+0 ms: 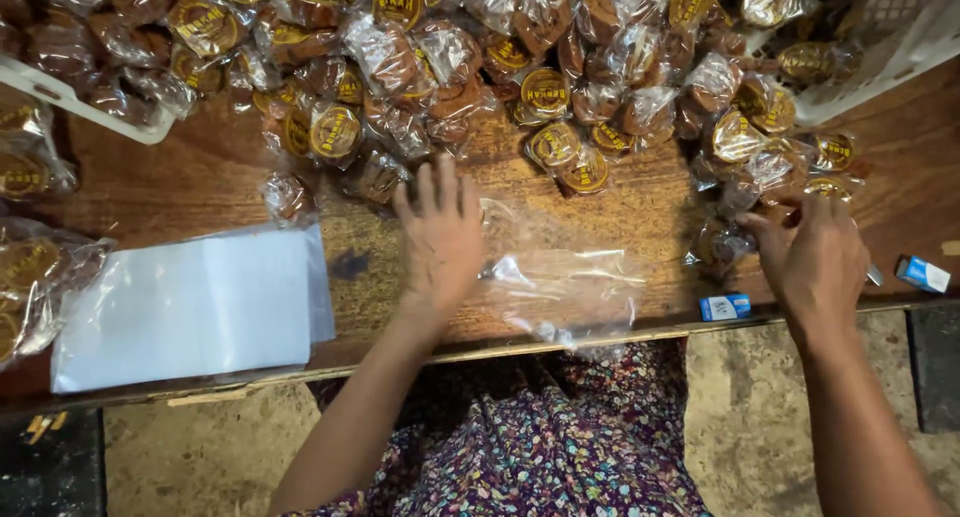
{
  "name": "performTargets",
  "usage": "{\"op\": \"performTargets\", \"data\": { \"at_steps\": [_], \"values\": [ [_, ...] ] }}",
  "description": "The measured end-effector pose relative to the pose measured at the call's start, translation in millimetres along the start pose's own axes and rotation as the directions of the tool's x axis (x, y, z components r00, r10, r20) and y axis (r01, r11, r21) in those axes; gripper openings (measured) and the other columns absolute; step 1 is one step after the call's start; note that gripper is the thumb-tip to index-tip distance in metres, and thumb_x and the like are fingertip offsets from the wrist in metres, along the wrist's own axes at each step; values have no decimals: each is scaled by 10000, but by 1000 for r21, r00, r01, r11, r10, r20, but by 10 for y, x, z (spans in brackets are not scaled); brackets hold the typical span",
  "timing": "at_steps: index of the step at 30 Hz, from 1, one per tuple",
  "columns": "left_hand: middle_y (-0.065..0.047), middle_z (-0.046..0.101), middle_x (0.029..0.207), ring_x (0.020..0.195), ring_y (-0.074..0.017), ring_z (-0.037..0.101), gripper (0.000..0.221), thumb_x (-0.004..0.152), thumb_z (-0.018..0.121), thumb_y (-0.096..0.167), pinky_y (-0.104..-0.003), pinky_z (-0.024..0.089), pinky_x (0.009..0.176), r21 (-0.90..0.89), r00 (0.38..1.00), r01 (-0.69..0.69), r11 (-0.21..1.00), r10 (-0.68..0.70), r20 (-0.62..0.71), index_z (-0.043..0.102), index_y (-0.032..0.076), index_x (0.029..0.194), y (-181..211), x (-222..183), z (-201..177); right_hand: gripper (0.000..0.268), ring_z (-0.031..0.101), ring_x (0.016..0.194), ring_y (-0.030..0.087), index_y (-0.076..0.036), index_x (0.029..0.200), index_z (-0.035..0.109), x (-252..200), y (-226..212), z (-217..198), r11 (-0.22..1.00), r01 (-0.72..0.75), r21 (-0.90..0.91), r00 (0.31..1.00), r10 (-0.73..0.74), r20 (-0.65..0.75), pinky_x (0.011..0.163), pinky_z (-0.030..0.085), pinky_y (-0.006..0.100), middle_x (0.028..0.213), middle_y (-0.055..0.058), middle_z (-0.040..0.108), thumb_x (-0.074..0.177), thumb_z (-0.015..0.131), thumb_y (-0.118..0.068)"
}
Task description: Packaging individually wrapped baked goods into larger plastic bags
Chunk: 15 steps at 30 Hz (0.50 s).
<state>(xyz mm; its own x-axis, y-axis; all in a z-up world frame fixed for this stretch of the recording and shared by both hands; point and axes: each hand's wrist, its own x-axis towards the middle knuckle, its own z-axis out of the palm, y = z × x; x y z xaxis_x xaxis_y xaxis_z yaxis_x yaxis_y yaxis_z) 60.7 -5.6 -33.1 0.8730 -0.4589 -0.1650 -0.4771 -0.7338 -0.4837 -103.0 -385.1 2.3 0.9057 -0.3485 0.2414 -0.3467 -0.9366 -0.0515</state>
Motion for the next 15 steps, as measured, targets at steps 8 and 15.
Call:
{"op": "performTargets", "data": {
  "at_steps": [8,15],
  "values": [
    [-148,559,1093,991,-302,562,702,954,369,709,-461,390,868,-621,895,-375,688,95,-435,521,77,1220,994,-672,-859,334,429,721,189,-47,909,620,275,58,78,876,-177,448,981,121,150,599,309,386,774,74,508,1076,709,-323],
    [-113,732,878,703,-216,705,397,809,573,-212,-392,633,735,-676,954,-273,684,281,-101,679,-24,1142,968,-692,-491,436,635,1053,330,-29,1168,718,-63,119,-103,856,447,259,862,-490,133,874,520,447,1188,153,690,809,793,-264]
  ]
}}
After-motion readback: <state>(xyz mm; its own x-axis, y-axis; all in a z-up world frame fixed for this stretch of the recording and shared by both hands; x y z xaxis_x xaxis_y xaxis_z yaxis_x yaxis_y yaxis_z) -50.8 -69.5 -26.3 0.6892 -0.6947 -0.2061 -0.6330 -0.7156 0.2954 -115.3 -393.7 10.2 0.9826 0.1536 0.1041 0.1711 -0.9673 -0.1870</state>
